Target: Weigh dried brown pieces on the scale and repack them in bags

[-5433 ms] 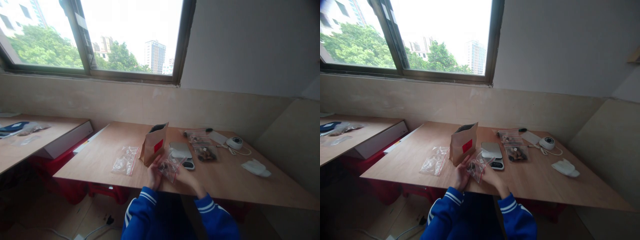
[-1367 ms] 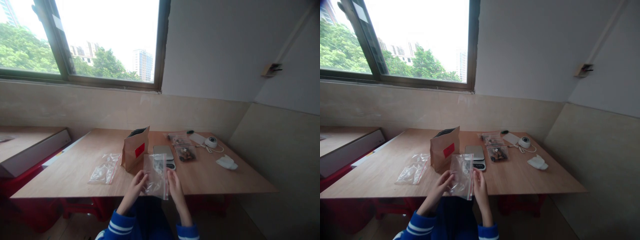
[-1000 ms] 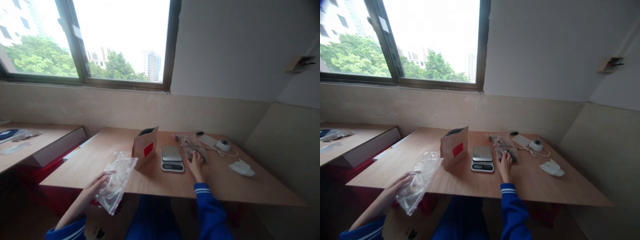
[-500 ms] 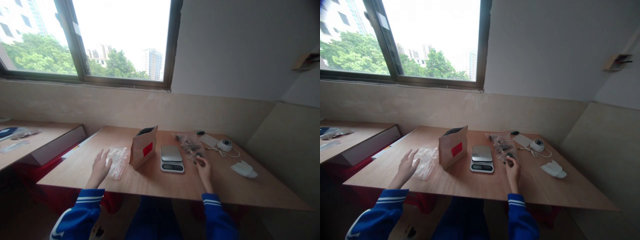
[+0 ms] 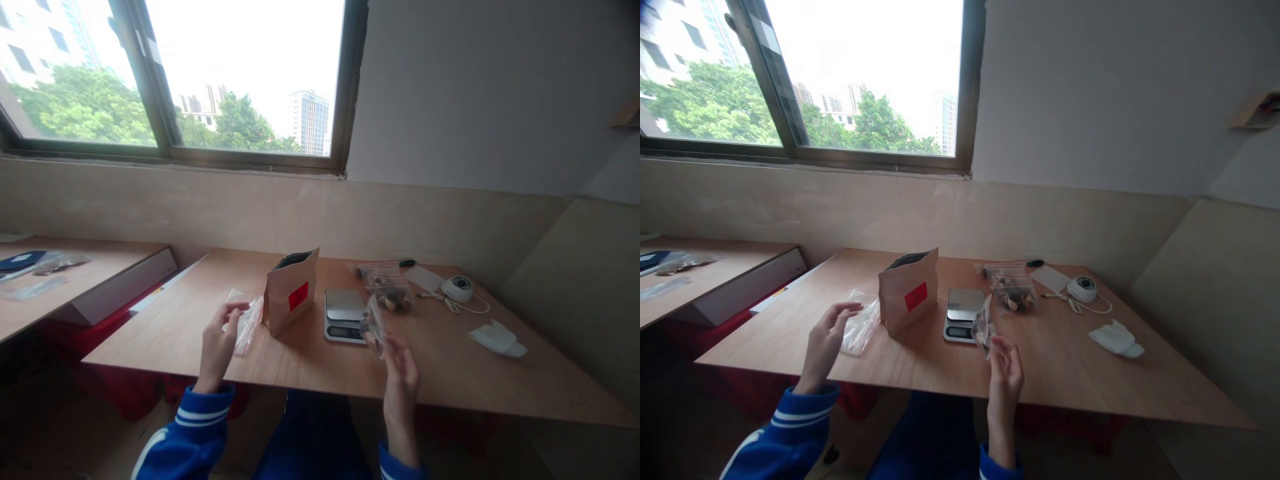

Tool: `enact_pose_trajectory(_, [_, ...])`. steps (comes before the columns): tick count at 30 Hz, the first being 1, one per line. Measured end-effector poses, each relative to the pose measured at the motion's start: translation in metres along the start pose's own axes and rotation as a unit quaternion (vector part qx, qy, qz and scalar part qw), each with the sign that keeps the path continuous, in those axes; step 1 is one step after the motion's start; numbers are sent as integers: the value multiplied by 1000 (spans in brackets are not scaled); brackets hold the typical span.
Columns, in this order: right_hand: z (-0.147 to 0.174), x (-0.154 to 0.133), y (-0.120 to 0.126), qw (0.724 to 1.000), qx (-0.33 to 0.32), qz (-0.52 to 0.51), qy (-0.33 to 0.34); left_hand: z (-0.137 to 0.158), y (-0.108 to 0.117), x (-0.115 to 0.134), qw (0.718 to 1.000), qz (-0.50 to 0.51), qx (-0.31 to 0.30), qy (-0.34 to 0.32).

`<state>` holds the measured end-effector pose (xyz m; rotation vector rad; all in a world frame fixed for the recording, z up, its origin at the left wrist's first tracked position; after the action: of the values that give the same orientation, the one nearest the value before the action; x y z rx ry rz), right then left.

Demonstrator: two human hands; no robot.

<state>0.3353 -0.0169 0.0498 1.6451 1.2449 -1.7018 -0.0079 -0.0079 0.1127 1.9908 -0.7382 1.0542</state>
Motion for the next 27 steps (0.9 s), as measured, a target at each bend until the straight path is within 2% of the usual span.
enact_pose_trajectory(2, [5, -5, -11, 997, -78, -10, 18, 23, -22, 27, 990, 123, -59, 36])
enact_pose_trajectory(4, [13, -13, -22, 986, -165, -11, 36, 45, -53, 49, 957, 226, -166, 79])
enact_pose_trajectory(6, [23, -21, -32, 970, -238, 14, 55, 59, -79, 64, 919, 289, -238, 123])
enact_pose_trajectory(9, [34, -30, -41, 944, -312, 72, 81, 66, -102, 71, 885, 304, -314, 163])
enact_pose_trajectory(13, [39, -35, -45, 924, -352, 110, 100, 68, -107, 59, 884, 228, -364, 188])
enact_pose_trajectory(16, [39, -33, -44, 912, -378, 122, 104, 73, -106, 48, 879, 209, -383, 193])
enact_pose_trajectory(20, [38, -28, -42, 899, -407, 131, 93, 76, -109, 44, 889, 241, -355, 161])
enact_pose_trajectory(24, [36, -25, -43, 917, -362, 144, 85, 76, -111, 49, 920, 206, -321, 86])
enact_pose_trajectory(27, [36, -20, -48, 940, -319, 118, 36, 83, -111, 56, 942, 128, -310, 11])
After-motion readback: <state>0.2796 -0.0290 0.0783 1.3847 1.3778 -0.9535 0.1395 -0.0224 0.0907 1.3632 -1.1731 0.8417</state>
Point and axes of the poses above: each hand's wrist, its own z-axis away from the middle knuckle, its own y-axis out of the back of the hand, x = y × z, the point moved 4 cm from there along -z, towards the middle knuckle, and after that the axes turned 1 degree about -z, right-handed, at the moved point
